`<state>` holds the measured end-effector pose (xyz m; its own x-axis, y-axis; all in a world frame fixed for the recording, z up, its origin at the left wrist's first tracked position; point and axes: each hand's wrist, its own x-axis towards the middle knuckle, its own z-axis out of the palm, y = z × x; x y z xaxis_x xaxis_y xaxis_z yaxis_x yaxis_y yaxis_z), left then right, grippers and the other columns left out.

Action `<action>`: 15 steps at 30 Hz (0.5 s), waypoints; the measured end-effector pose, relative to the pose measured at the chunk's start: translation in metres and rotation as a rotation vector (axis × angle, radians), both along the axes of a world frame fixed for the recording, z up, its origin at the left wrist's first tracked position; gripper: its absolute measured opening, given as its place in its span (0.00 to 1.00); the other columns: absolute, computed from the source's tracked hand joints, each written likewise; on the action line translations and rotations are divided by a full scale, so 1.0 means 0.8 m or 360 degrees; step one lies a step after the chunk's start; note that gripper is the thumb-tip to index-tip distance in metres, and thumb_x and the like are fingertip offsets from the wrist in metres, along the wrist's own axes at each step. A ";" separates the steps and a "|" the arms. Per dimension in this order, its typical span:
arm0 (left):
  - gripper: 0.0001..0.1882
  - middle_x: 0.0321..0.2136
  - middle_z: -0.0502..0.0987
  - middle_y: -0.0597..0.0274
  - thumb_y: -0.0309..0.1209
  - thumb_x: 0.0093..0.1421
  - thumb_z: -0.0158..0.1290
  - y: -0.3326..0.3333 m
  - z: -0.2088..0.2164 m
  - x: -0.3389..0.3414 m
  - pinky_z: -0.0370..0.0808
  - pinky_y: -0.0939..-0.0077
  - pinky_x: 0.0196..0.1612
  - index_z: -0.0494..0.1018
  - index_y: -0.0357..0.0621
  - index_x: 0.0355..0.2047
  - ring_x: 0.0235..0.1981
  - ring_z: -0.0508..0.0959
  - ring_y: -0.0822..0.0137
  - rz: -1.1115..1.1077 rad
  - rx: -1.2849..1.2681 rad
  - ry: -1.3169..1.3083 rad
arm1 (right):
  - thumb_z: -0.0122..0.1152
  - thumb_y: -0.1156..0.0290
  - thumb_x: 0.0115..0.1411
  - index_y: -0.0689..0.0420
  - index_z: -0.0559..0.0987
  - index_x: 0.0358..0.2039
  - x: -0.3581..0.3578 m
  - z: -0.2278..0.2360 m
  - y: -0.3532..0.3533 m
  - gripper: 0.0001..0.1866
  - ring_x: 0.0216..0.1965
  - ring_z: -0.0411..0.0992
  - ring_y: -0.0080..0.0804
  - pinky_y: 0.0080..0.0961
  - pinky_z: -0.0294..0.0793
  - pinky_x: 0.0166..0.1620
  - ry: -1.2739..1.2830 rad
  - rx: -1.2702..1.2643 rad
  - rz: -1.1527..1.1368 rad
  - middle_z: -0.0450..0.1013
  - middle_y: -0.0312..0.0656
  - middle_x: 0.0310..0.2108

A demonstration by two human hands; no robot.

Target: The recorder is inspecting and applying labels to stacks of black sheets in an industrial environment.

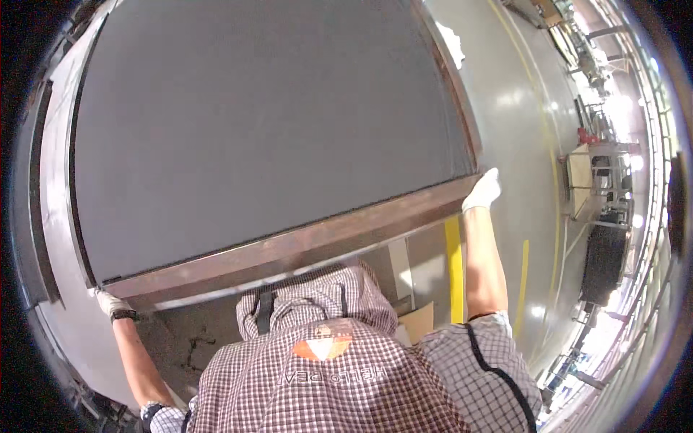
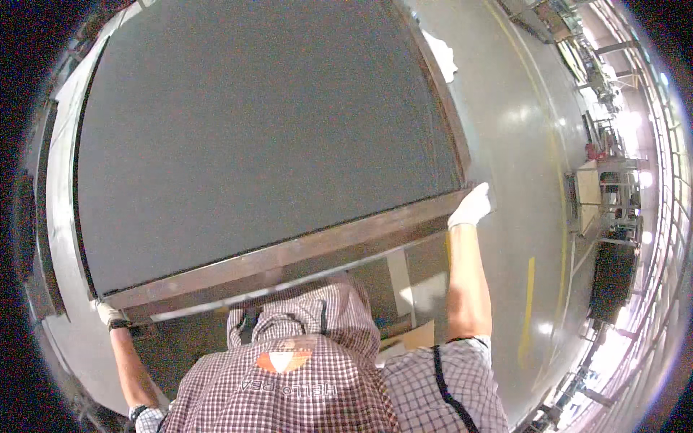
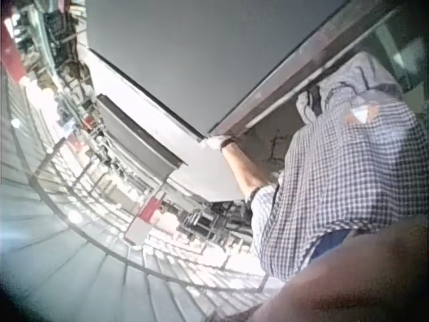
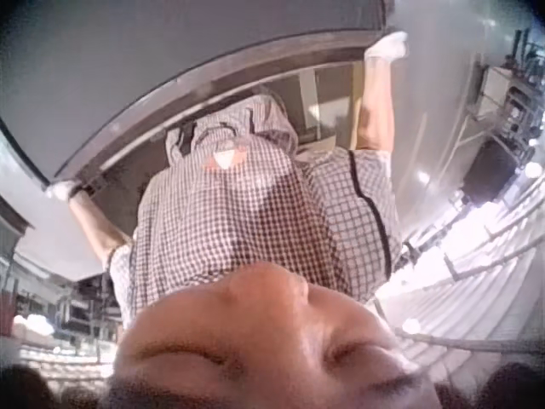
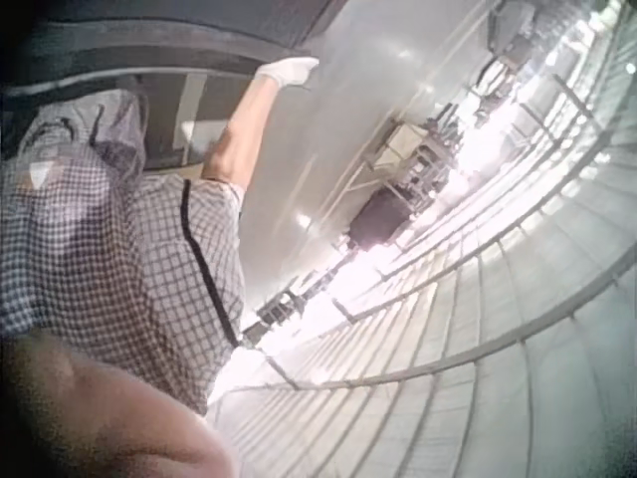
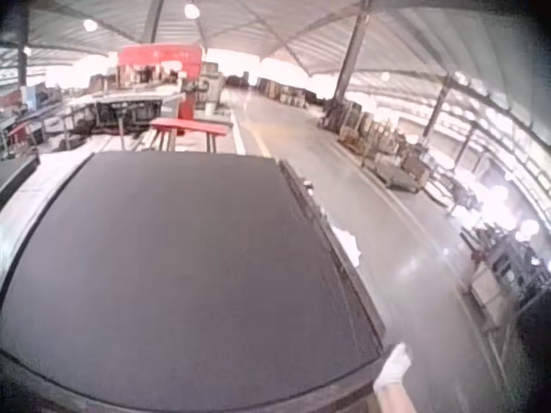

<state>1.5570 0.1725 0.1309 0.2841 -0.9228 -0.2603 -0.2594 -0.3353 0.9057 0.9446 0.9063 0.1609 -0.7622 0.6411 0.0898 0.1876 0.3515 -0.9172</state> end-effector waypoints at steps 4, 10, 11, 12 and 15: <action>0.30 0.54 0.70 0.53 0.51 0.67 0.35 -0.014 -0.015 0.049 0.67 0.59 0.55 0.66 0.39 0.56 0.53 0.70 0.55 -0.0362 0.0190 0.0382 | 0.48 0.53 0.66 0.70 0.74 0.42 0.018 0.021 -0.015 0.26 0.38 0.67 0.33 0.32 0.68 0.48 0.0086 -0.0420 0.0390 0.72 0.41 0.42; 0.22 0.44 0.73 0.58 0.46 0.64 0.43 -0.031 -0.008 0.124 0.72 0.66 0.39 0.68 0.44 0.50 0.40 0.71 0.65 -0.0878 -0.0306 -0.0605 | 0.46 0.52 0.66 0.68 0.74 0.45 0.023 0.041 -0.011 0.27 0.42 0.67 0.31 0.32 0.69 0.47 -0.0139 -0.0432 0.0600 0.73 0.43 0.45; 0.27 0.45 0.74 0.55 0.50 0.64 0.41 -0.020 -0.029 0.064 0.69 0.65 0.48 0.68 0.42 0.52 0.43 0.72 0.63 -0.0669 -0.0136 -0.0139 | 0.41 0.47 0.66 0.67 0.74 0.48 0.008 0.016 0.036 0.31 0.43 0.69 0.36 0.33 0.68 0.49 0.0147 -0.0575 0.0719 0.72 0.47 0.49; 0.31 0.45 0.75 0.52 0.54 0.64 0.39 0.008 -0.018 0.023 0.66 0.65 0.57 0.68 0.40 0.54 0.47 0.73 0.60 -0.0453 0.0058 0.0256 | 0.41 0.47 0.66 0.67 0.74 0.48 -0.005 0.012 0.035 0.31 0.43 0.69 0.36 0.33 0.68 0.49 0.0151 -0.0537 0.0683 0.72 0.47 0.49; 0.36 0.51 0.72 0.52 0.58 0.64 0.35 -0.040 -0.015 0.045 0.65 0.60 0.58 0.64 0.40 0.58 0.51 0.71 0.57 -0.0186 0.0131 -0.0254 | 0.32 0.53 0.68 0.66 0.70 0.54 0.018 0.022 -0.006 0.30 0.50 0.71 0.41 0.36 0.68 0.56 -0.0304 0.0037 0.0157 0.72 0.49 0.51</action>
